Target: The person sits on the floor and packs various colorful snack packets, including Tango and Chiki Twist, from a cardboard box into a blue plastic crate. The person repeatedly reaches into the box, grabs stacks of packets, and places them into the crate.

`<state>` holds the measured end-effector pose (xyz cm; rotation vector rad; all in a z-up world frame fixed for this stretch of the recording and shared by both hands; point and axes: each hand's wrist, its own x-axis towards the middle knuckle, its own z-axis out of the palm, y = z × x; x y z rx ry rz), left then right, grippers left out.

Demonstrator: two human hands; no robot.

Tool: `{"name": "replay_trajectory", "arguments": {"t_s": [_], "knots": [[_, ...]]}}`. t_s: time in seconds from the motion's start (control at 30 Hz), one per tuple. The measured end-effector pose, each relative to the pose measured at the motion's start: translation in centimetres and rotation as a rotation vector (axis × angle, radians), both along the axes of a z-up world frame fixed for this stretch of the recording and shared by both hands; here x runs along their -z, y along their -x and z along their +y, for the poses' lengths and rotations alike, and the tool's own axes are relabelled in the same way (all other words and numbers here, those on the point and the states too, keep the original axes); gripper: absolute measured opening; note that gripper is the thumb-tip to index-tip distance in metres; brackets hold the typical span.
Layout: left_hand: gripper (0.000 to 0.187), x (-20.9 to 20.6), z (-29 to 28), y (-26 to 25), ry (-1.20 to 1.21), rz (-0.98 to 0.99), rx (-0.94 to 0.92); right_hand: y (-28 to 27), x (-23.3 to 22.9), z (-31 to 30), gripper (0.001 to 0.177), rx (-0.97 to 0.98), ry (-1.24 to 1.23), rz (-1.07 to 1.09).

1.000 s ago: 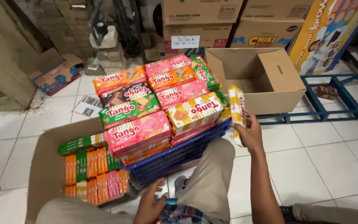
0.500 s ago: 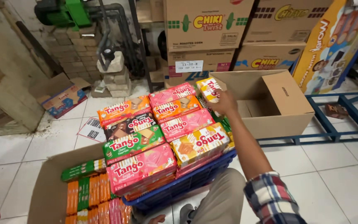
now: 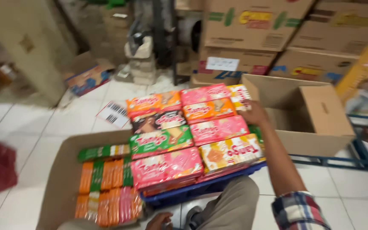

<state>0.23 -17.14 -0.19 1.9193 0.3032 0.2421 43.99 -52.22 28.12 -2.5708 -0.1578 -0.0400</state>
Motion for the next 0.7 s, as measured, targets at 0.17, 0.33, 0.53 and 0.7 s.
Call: {"name": "replay_trajectory", "arguments": {"t_s": [0.17, 0.33, 0.53, 0.7], "knots": [[0.031, -5.0, 1.6, 0.8, -0.046, 0.003, 0.276, 1.4, -0.3, -0.4, 0.063, -0.003, 0.054, -0.075], [0.027, -5.0, 2.8, 1.6, -0.026, -0.049, 0.223, 10.7, -2.3, 5.3, 0.028, -0.173, -0.103, -0.7], [0.026, -4.2, 8.5, 0.7, 0.005, 0.074, 0.04, 33.5, 2.0, 21.7, 0.043, -0.699, -0.47, -0.097], [0.028, -2.5, 16.0, -3.7, -0.113, 0.374, -0.086, 37.7, 19.0, 32.8, 0.031, -0.744, -0.36, 0.467]]}}
